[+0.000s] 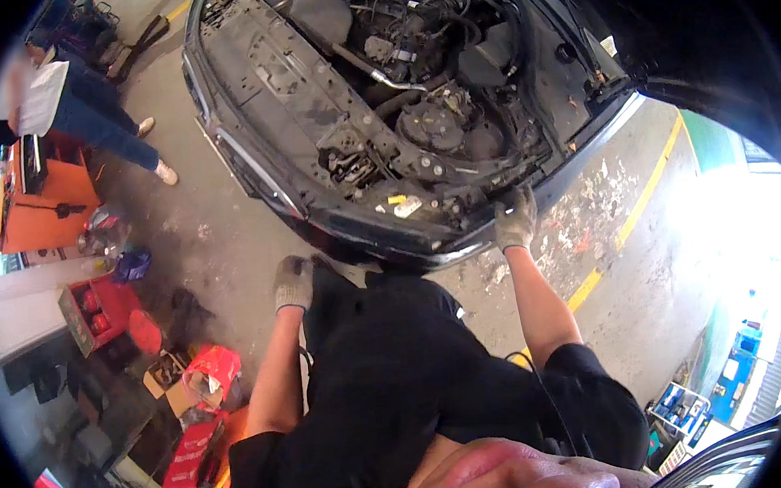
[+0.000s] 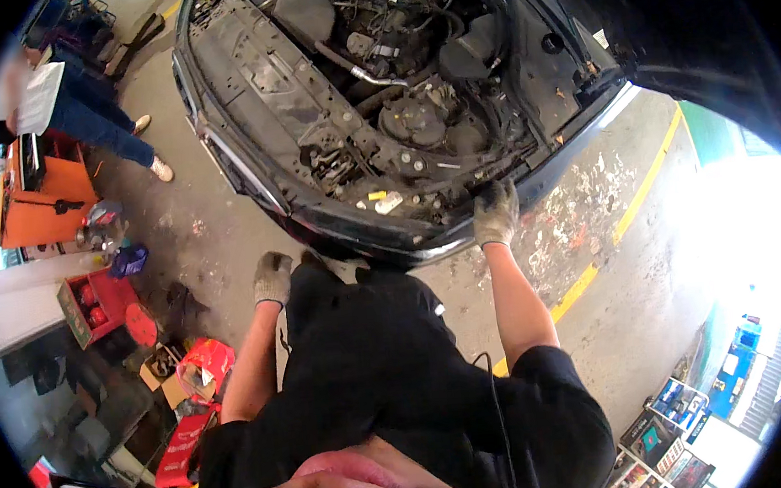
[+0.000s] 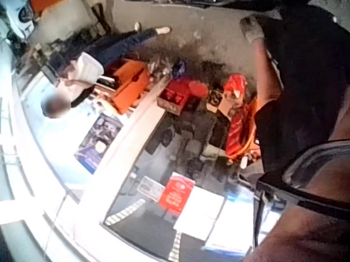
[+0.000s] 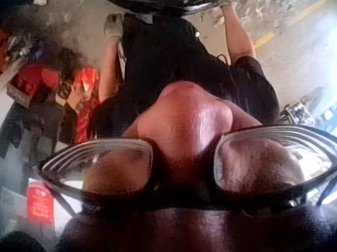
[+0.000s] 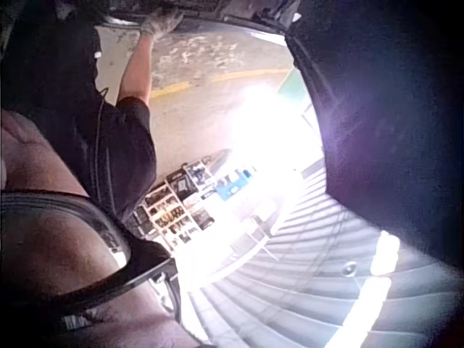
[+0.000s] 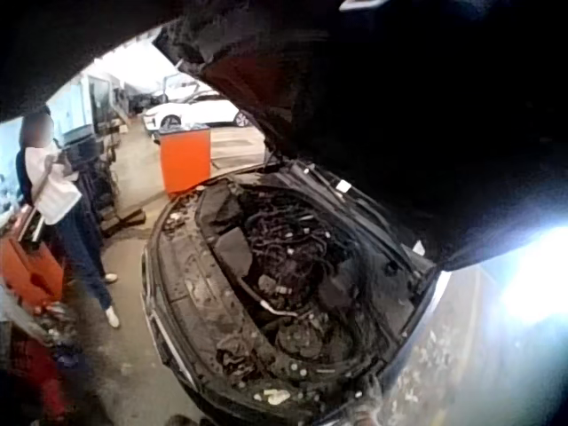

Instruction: The person works on a car engine with the hood open, removes a cap, retrieves a wrench from a toolbox, and uses it on the engine. They then pour a liquid into a container and wipe their hands with a cloth.

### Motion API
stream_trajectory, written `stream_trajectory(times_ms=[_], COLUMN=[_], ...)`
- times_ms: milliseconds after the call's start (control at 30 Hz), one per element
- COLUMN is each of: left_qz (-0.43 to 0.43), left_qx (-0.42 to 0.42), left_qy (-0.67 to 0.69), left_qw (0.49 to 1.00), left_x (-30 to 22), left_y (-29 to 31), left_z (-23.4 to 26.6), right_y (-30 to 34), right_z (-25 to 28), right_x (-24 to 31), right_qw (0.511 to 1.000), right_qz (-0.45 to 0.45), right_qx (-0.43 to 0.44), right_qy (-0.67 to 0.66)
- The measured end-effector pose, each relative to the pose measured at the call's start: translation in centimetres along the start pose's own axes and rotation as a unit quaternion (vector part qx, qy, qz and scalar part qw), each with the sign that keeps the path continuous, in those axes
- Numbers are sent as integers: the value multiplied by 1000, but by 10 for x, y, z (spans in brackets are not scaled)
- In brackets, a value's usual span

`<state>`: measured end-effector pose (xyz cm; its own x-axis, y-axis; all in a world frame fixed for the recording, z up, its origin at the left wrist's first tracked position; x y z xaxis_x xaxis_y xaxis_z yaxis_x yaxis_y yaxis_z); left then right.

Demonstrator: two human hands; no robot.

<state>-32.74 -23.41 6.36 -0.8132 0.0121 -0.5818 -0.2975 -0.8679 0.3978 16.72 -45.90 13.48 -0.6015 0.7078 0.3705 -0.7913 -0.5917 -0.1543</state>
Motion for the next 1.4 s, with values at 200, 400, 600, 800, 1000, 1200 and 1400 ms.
stream_trajectory(times_ms=[200, 400, 600, 800, 1000, 1200, 1400], left_qz=[-171, -364, -383, -530, -489, -540, -571], left_qx=[58, 24, 55, -117, -73, 61, -13], left_qy=[-70, -174, -222, -245, -426, -531, -559], left_qw=[981, 915, 895, 803, 758, 650, 602], left_x=[-155, -314, -466, -601, -688, -704, -699], left_y=[-154, -336, -512, -613, -655, -704, -744], left_z=[32, 30, -18, -60, -94, -141, -123], right_y=[-38, -46, -66, -75, -75, -79, -82], right_z=[-23, -46, -55, -64, -66, -63, -69], right_x=[5, 26, 34, 30, 24, 19, 17], right_qw=[999, 995, 988, 983, 976, 974, 970], right_qz=[-22, -98, -124, -122, -141, -152, -164], right_qx=[37, 27, 24, 40, 50, 66, 76], right_qy=[-12, 22, 94, 132, 158, 155, 161])
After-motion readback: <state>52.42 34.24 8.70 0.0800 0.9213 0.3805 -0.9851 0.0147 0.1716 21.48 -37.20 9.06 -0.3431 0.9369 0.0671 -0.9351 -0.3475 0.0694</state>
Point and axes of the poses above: each hand's wrist, its own y-axis away from the middle knuckle, its own z-axis out of the back of the hand, x = y × z, the point moved 7 cm from there along -y, towards the middle knuckle, and after that the axes turned 3 degrees about x, right-handed, at the moved point
